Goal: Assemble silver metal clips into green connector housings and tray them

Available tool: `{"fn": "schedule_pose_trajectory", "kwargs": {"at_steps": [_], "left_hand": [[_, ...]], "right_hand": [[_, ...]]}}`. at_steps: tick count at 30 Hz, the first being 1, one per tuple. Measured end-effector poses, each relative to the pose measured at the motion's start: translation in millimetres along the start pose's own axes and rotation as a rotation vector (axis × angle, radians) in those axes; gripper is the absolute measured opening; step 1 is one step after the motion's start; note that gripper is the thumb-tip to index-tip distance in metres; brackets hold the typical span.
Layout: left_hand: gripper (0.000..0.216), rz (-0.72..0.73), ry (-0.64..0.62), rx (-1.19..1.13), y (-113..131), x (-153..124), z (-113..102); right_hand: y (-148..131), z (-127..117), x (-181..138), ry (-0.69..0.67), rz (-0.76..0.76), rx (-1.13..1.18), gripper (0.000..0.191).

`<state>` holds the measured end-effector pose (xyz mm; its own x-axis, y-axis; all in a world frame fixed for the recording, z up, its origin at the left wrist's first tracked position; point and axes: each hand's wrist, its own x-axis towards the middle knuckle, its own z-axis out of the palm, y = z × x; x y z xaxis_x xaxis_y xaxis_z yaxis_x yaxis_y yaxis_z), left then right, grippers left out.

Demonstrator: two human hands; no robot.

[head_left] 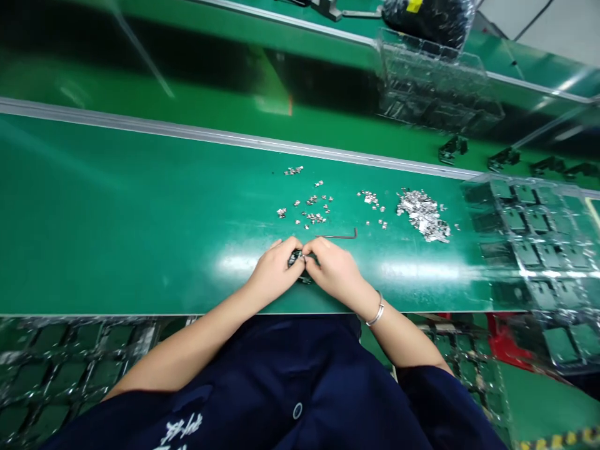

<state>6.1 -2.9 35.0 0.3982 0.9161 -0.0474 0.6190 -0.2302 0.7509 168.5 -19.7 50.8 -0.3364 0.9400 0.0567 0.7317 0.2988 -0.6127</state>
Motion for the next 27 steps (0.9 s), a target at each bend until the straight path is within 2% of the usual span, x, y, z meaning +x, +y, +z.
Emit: {"fn": "schedule_pose_trajectory", "kwargs": {"at_steps": [4,10,13,15,18,20,24,27], "left_hand": [[0.008,0.030,-0.016,0.021,-3.9,1.1,-0.5],[0.012,-0.065,0.023,-0.011,-3.8,2.1,2.9],[0.016,-0.096,-0.004,-0.038,-6.1,0.3,3.2],[0.025,-0.092,-0.030,-0.107,-9.9,-2.5,1.8],[0.039,-0.075,-0.023,-0.191,-15.9,-8.4,-2.3],[0.044,-0.030,-0.025,-0.195,-18.7,-12.0,-4.5],[0.066,0.022,-0.153,-0.113,-21.0,-17.1,-3.2],[0.060,-0.025,-0.202,-0.039,-21.5,-19.0,1.1]], "right_hand": [[-4.0,0.2,2.9,-0.054,-0.008,-0.084,0.014],[-9.1,5.1,3.6,-0.054,0.022,-0.098,0.011],[13.1,-10.8,3.6,-0.073,-0.014,0.021,0.011],[41.0,-30.2,4.5,-0.028,0.049,0.029,0.010],[85.1,-55.1,6.0,0.135,0.356,-0.174,0.010],[105.3,-60.2,7.1,0.152,0.495,-0.290,0.008],[119.6,-51.4,8.5,0.109,0.548,-0.404,0.009],[113.5,-47.4,6.4,0.098,0.506,-0.391,0.013]]}}
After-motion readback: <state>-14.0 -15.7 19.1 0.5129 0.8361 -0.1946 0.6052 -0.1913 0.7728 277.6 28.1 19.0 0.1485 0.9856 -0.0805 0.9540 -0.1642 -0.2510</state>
